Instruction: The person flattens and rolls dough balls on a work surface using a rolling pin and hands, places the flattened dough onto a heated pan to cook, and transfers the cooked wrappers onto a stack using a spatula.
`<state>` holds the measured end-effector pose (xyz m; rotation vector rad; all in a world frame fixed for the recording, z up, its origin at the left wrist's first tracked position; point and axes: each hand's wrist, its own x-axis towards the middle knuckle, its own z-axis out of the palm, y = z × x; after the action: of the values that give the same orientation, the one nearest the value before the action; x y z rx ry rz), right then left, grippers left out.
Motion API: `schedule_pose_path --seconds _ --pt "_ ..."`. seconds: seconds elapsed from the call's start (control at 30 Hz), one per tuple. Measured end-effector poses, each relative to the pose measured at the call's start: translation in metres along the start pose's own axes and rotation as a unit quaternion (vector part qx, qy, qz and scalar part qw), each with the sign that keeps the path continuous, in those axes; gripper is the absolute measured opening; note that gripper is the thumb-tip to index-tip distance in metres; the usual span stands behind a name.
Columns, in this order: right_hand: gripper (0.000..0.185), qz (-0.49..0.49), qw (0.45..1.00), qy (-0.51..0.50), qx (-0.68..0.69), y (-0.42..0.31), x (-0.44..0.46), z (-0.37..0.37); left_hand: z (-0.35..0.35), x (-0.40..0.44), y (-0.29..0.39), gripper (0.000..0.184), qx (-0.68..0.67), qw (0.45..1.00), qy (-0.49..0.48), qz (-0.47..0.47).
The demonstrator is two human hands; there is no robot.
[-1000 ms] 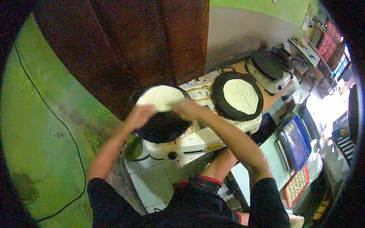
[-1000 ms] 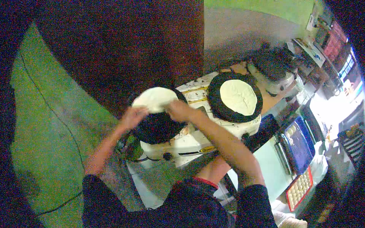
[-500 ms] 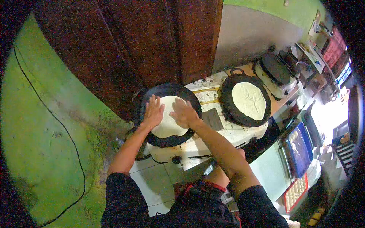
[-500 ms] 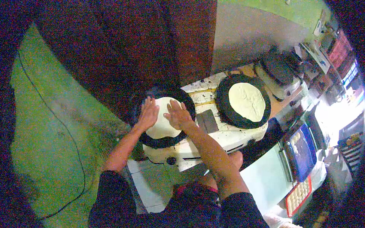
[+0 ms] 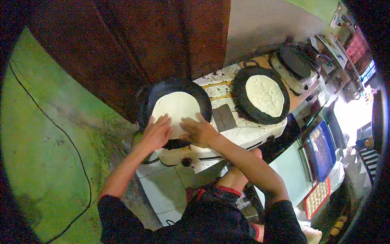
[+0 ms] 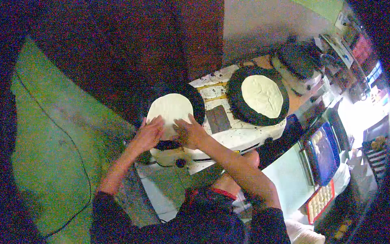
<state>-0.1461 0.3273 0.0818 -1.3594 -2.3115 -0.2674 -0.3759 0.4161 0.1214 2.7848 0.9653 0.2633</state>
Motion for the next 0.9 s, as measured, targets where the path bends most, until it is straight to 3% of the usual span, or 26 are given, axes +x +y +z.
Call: schedule_pose_path --seconds 0.03,0.13,0.2,0.23,0.3,0.33,0.37,0.4,0.47,0.53,0.6,0.67,0.73,0.8,0.9 --pt "0.043 -0.072 0.992 -0.104 -0.018 0.012 -0.008 0.0 0.017 -0.004 -0.022 0.041 0.097 0.993 -0.059 -0.015" --pt "0.046 0.119 0.941 -0.302 0.099 -0.002 -0.007 -0.113 -0.055 0.011 0.012 0.041 0.26 0.922 -0.276 -0.081" --pt "0.037 0.143 0.959 -0.226 0.096 0.016 -0.085 -0.129 -0.06 0.003 0.004 0.043 0.254 0.948 -0.168 -0.096" --pt "0.037 0.227 0.949 -0.193 0.107 0.02 -0.121 -0.15 -0.062 0.003 0.003 0.043 0.249 0.957 -0.112 -0.099" --pt "0.038 0.386 0.907 -0.107 0.127 0.024 -0.201 -0.192 -0.094 0.02 0.064 0.044 0.135 0.977 -0.12 -0.113" --pt "0.04 0.461 0.877 -0.049 0.13 0.027 -0.245 -0.211 -0.1 0.035 0.095 0.044 0.074 0.984 -0.122 -0.108" --pt "0.041 0.568 0.812 -0.009 0.13 0.027 -0.293 -0.227 -0.076 0.044 0.111 0.044 -0.003 0.999 -0.047 -0.021" --pt "0.043 0.67 0.731 0.042 0.124 0.027 -0.347 -0.24 -0.068 0.065 0.155 0.042 -0.044 0.997 -0.058 0.019" --pt "0.045 0.675 0.701 0.23 0.023 0.028 -0.47 -0.244 -0.021 0.096 0.236 0.048 -0.246 0.963 -0.094 0.059" --pt "0.042 0.769 0.571 0.279 -0.074 0.016 -0.522 -0.294 0.05 0.13 0.332 0.058 -0.403 0.895 -0.105 0.158" --pt "0.056 0.787 0.531 0.229 -0.216 0.024 -0.648 -0.287 0.156 0.172 0.43 0.072 -0.516 0.837 -0.112 0.147" --pt "0.067 0.716 0.571 0.183 -0.357 0.055 -0.816 -0.25 0.208 0.212 0.519 0.079 -0.526 0.836 -0.122 0.102" --pt "0.07 0.81 0.499 0.275 -0.139 0.047 -0.762 -0.289 0.244 0.244 0.586 0.081 -0.555 0.81 -0.189 0.017" --pt "0.074 0.827 0.43 0.359 0.046 0.036 -0.722 -0.313 0.289 0.266 0.611 0.077 -0.474 0.854 -0.216 -0.004" --pt "0.079 0.83 0.359 0.376 0.205 0.008 -0.684 -0.334 0.274 0.265 0.615 0.072 -0.424 0.862 -0.278 -0.015"
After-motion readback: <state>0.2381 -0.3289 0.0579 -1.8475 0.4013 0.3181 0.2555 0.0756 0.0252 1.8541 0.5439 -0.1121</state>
